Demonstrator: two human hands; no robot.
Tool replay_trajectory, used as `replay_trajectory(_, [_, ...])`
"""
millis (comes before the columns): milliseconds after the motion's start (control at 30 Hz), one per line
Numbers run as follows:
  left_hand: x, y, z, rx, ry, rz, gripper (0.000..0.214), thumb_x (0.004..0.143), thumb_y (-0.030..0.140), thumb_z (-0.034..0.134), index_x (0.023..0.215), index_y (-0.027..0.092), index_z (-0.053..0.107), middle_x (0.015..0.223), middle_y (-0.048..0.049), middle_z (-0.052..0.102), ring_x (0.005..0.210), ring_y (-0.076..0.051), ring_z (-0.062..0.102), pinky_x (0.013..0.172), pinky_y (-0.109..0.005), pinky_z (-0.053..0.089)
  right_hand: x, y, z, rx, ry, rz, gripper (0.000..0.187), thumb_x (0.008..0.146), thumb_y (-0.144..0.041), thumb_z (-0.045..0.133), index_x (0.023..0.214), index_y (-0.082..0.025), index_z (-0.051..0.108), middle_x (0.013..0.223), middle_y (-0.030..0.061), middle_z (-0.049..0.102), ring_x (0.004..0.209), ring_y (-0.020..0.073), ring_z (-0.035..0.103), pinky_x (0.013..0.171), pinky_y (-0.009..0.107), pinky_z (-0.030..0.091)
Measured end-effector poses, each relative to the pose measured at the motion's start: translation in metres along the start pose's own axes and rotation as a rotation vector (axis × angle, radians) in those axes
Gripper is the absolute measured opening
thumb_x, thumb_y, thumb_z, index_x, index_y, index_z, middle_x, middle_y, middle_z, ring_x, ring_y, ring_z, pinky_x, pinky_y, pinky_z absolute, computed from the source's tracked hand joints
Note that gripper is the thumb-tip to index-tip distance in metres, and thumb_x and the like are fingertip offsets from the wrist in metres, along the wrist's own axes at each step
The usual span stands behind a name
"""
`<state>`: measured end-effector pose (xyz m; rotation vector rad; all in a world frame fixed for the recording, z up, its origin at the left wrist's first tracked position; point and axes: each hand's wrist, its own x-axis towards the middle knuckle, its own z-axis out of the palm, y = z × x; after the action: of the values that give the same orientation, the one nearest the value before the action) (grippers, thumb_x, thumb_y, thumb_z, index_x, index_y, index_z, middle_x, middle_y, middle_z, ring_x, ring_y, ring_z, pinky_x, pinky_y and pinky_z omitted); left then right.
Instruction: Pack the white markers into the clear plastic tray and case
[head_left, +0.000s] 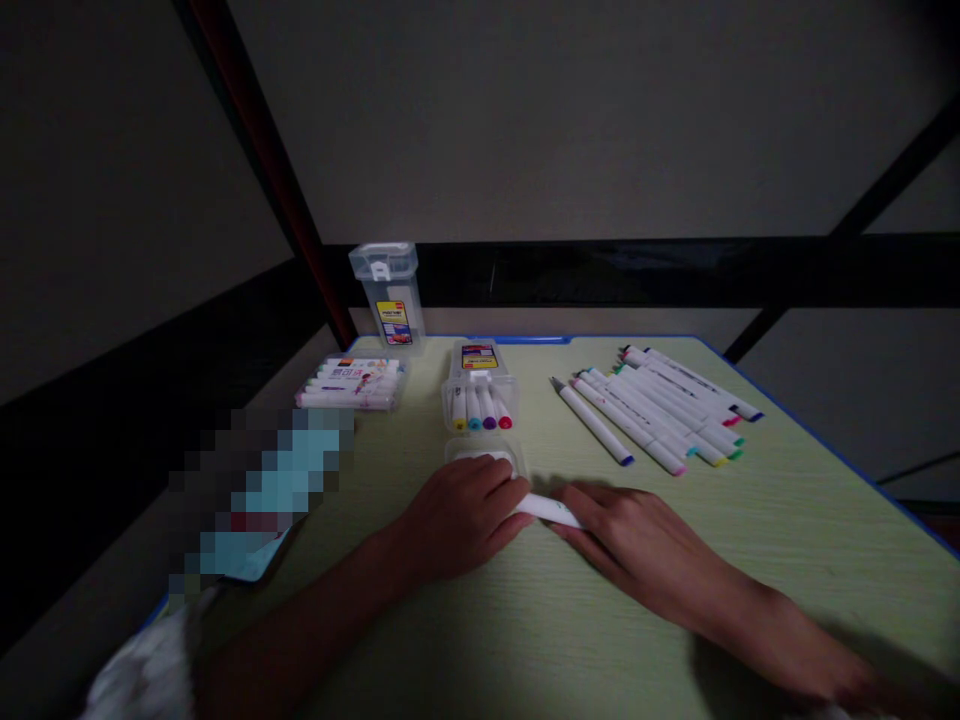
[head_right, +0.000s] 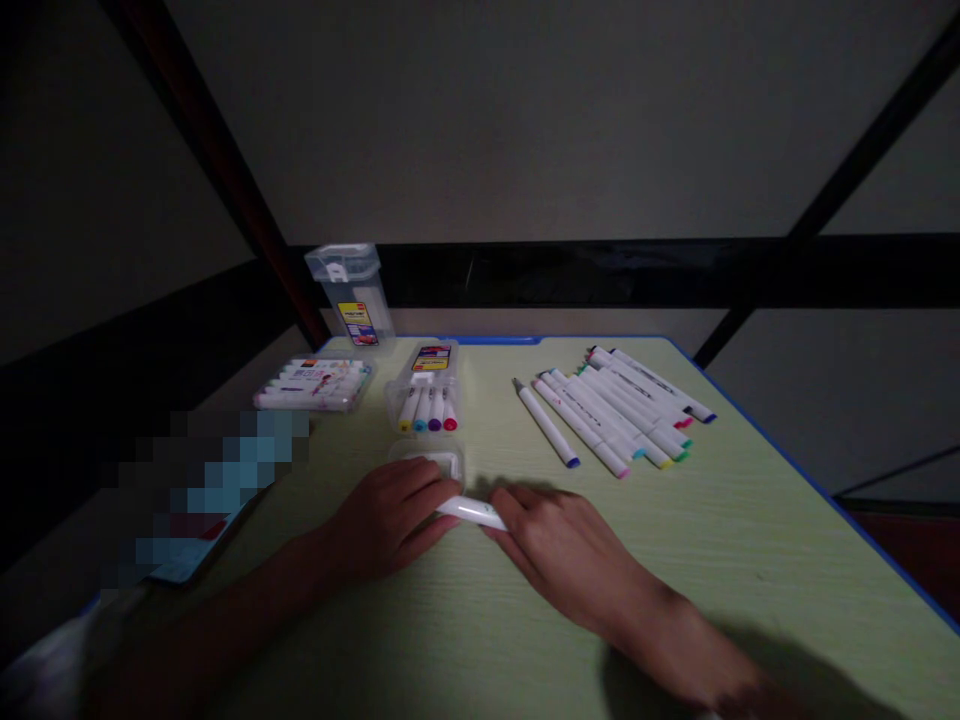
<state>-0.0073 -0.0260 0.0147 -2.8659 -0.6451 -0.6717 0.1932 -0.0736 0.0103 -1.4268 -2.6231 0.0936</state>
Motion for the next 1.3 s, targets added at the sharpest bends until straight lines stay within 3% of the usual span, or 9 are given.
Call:
replay_trajectory(433, [-0.0005, 0.0022, -0.0002, 0.012, -0.027, -0.005, 0.032, 0.093, 0.03, 0.029, 0.086, 0.013, 0.056, 0.074, -0.0044, 0.054, 0.068, -0.017, 0.049, 0.061, -0.029, 0.042, 0.0, -0.0006, 0.0005, -0.041, -0.034, 0.003, 0.015, 0.091, -0.029, 0.04, 0.08, -0.02, 0.044, 0.066, -0.0001, 0.058, 0.054, 0.0185, 0.059, 0.048, 0.028, 0.034])
replay_trajectory(1300, [-0.0014, -0.0007, 0.0006, 0.024, 0.079, -0.005, 0.032, 0.092, 0.03, 0.031, 0.083, 0.013, 0.057, 0.072, -0.0044, 0.056, 0.065, -0.017, 0.051, 0.059, -0.028, 0.044, -0.0017, 0.0007, 0.0007, 0.003, -0.007, 0.047, 0.027, 0.093, -0.04, 0.03, 0.081, -0.02, 0.045, 0.07, 0.0017, 0.058, 0.058, 0.0199, 0.058, 0.05, 0.03, 0.035])
